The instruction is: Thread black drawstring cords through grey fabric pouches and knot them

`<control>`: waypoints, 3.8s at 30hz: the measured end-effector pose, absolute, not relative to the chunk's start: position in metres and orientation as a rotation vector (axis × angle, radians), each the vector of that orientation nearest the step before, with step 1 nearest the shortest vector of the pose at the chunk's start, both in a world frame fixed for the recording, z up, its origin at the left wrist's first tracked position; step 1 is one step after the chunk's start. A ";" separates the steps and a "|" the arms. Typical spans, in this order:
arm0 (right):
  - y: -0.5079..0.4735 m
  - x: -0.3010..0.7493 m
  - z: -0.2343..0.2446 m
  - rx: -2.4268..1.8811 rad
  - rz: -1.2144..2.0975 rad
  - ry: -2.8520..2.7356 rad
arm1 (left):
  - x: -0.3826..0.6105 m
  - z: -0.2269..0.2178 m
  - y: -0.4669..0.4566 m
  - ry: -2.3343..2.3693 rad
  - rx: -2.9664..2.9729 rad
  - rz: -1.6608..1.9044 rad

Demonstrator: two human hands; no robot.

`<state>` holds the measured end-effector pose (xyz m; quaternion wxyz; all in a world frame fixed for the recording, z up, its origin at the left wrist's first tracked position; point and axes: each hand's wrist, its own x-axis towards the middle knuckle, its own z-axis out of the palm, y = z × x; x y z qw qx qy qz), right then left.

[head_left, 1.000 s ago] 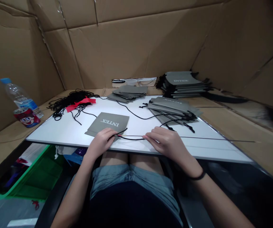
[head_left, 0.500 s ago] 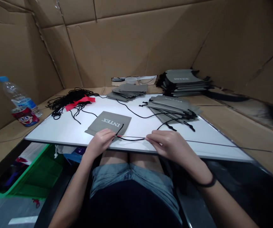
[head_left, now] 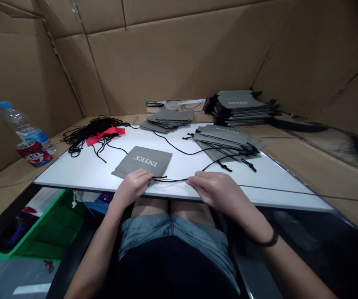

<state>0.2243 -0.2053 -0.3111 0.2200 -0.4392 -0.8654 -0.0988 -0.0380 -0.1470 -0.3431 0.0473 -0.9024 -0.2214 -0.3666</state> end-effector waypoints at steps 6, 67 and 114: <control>-0.204 0.229 -0.309 -1.290 -0.085 -2.378 | -0.038 -0.345 -0.147 -0.758 -2.782 -1.153; -0.227 0.191 -0.306 -1.634 -0.086 -2.428 | -0.017 -0.338 -0.161 -0.723 -2.572 -0.976; -0.226 0.197 -0.312 -1.216 0.002 -2.194 | -0.045 -0.336 -0.146 -1.608 -1.779 -3.024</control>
